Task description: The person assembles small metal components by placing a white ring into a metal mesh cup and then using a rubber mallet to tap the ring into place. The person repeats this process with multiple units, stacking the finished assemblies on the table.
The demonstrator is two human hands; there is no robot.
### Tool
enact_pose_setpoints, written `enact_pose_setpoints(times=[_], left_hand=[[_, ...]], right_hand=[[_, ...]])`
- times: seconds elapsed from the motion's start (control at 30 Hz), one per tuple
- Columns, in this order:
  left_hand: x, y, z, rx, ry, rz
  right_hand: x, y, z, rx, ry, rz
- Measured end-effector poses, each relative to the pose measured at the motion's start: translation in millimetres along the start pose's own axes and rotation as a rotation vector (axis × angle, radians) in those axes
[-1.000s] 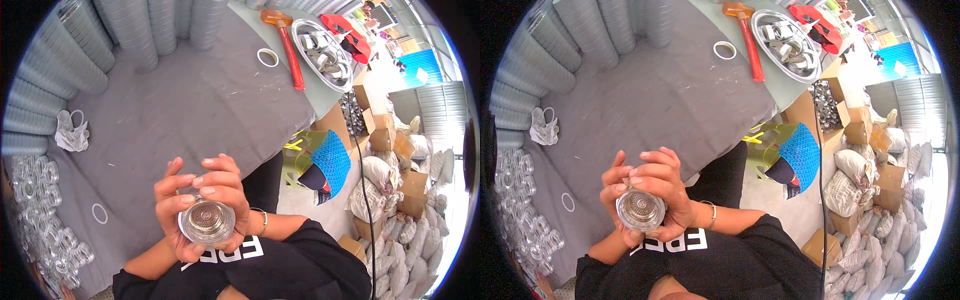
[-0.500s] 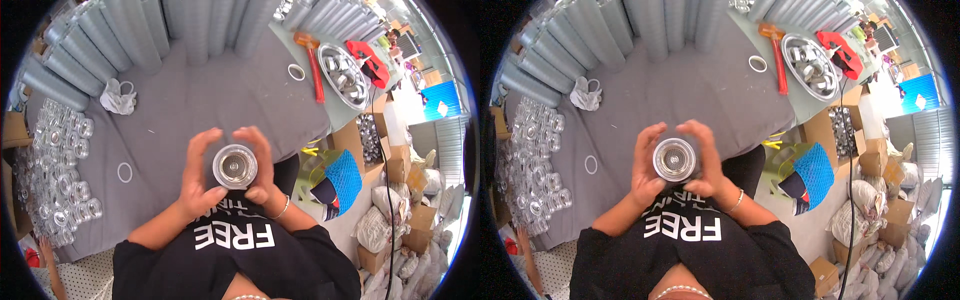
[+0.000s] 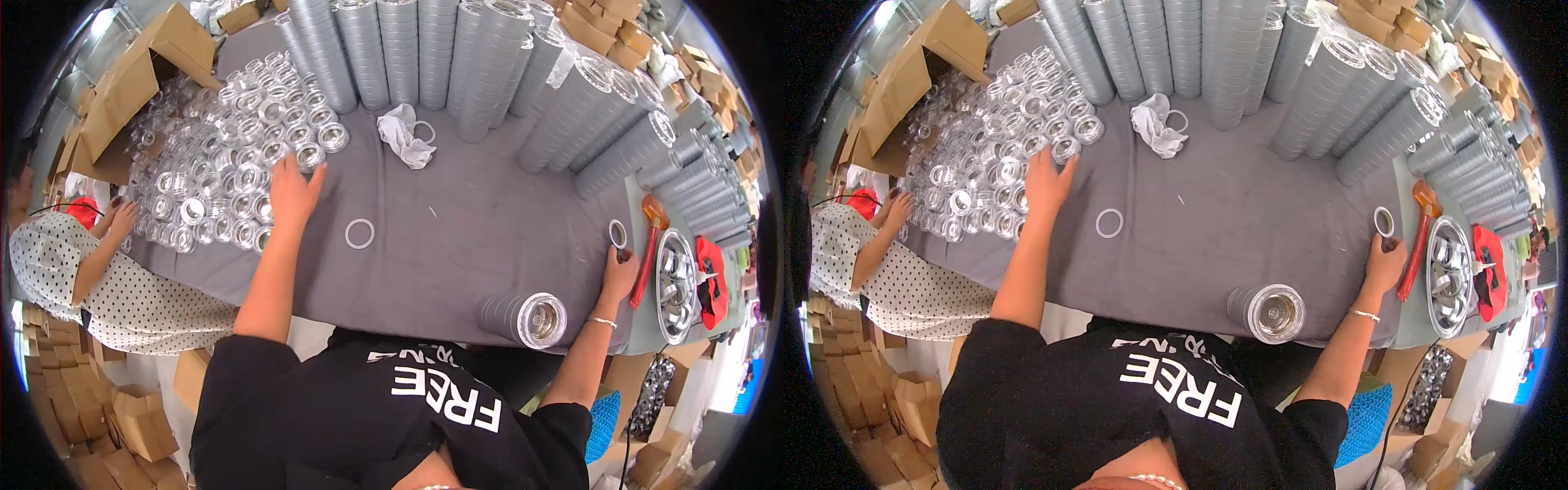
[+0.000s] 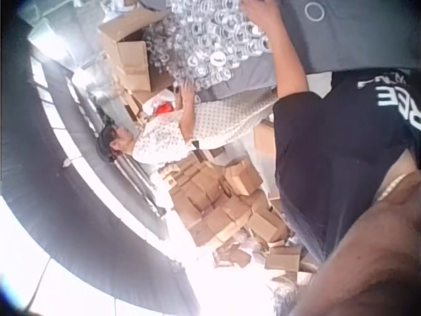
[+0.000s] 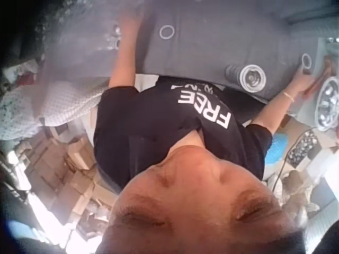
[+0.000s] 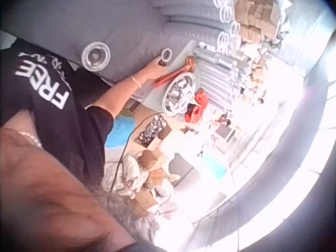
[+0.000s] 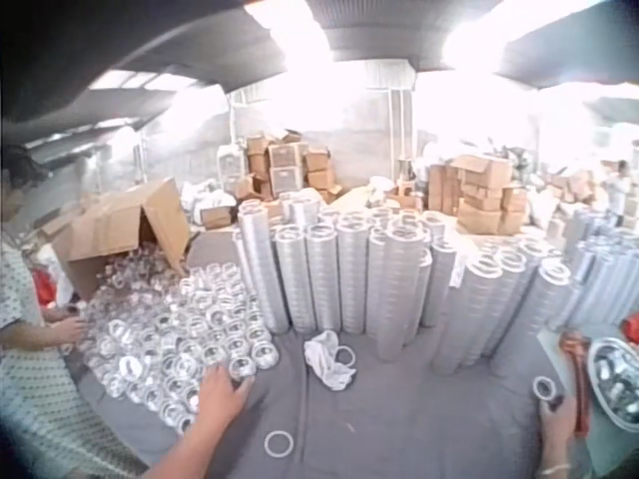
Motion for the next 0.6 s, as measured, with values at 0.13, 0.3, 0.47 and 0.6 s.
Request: enact_pose_setpoints(times=[0.13, 0.3, 0.47, 0.6], left_hand=[[-21.5, -26.8, 7.5, 0.154, -0.117, -0.142], [-12.5, -13.0, 13.7, 0.19, -0.002, -0.034], [43.9, 26.6, 70.3, 0.079, 0.534, -0.141], [77.1, 53.1, 117.1, -0.225, 0.973, -0.227]], right_hand=[[-7.9, 10.0, -15.8, 0.128, 0.178, 0.235], [-23.8, -17.9, -36.1, 0.225, 0.15, 0.209], [-37.8, -45.3, -26.0, 0.355, 0.094, 0.162], [-31.4, -24.7, -44.4, 0.269, -0.086, 0.153]])
Point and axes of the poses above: each hand's wrist, its own y-axis away from the middle knuckle, its own x-axis out of the back of the hand, z = x × y, the point moved 1 cm from there along -y, towards the middle knuckle, and after that the axes turned 1 degree about -y, right-handed, at the moved point
